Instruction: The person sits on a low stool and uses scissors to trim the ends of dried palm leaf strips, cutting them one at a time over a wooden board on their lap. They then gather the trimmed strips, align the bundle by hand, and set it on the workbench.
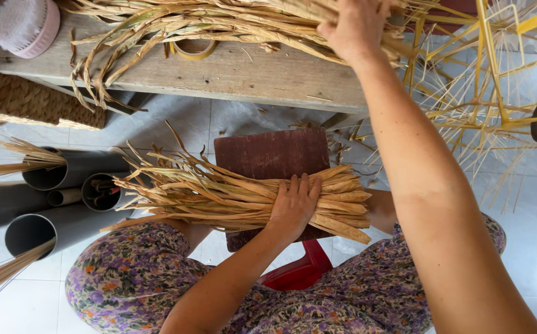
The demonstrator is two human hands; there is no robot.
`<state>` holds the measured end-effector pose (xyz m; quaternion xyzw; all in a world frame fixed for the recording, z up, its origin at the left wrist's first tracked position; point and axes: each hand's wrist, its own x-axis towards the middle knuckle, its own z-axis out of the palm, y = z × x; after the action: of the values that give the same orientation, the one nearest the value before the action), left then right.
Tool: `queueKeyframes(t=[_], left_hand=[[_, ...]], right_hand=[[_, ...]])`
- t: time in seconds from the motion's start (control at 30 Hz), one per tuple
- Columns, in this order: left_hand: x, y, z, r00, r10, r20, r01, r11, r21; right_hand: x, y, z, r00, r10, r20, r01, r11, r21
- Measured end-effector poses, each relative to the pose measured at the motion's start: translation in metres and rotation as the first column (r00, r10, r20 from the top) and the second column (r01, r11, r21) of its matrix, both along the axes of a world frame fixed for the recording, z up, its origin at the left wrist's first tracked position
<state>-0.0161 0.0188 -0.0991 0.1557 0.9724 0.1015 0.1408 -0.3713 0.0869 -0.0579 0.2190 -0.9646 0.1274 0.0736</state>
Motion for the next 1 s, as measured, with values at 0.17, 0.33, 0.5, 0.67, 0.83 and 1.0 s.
queueKeyframes(t=[0.17, 0.33, 0.5, 0.67, 0.83, 1.0], left_hand=[[-0.004, -0.001, 0.004, 0.99, -0.085, 0.115, 0.093, 0.993, -0.07], [-0.001, 0.001, -0.008, 0.999, -0.032, -0.021, 0.031, 0.999, -0.035], [0.009, 0.003, -0.027, 0.962, 0.045, -0.268, -0.031, 0.998, 0.058], [0.003, 0.002, -0.033, 0.983, 0.04, -0.178, -0.026, 0.997, 0.079], [0.004, 0.006, -0.013, 0.978, 0.049, -0.201, -0.041, 0.998, 0.042], [-0.017, 0.002, 0.021, 0.933, 0.012, 0.36, -0.032, 0.998, 0.05]], right_hand=[[0.028, -0.02, -0.009, 0.998, 0.059, -0.021, -0.057, 0.994, 0.091], [0.113, 0.003, 0.021, 0.984, 0.159, -0.075, -0.176, 0.897, -0.404], [0.314, 0.083, 0.044, 0.966, 0.256, 0.032, -0.171, 0.729, -0.663], [0.43, 0.13, -0.004, 0.487, 0.295, 0.822, 0.536, 0.642, -0.548], [0.433, 0.158, -0.069, 0.247, 0.323, 0.913, 0.873, 0.335, -0.355], [0.417, 0.161, -0.085, 0.358, 0.291, 0.887, 0.874, 0.231, -0.428]])
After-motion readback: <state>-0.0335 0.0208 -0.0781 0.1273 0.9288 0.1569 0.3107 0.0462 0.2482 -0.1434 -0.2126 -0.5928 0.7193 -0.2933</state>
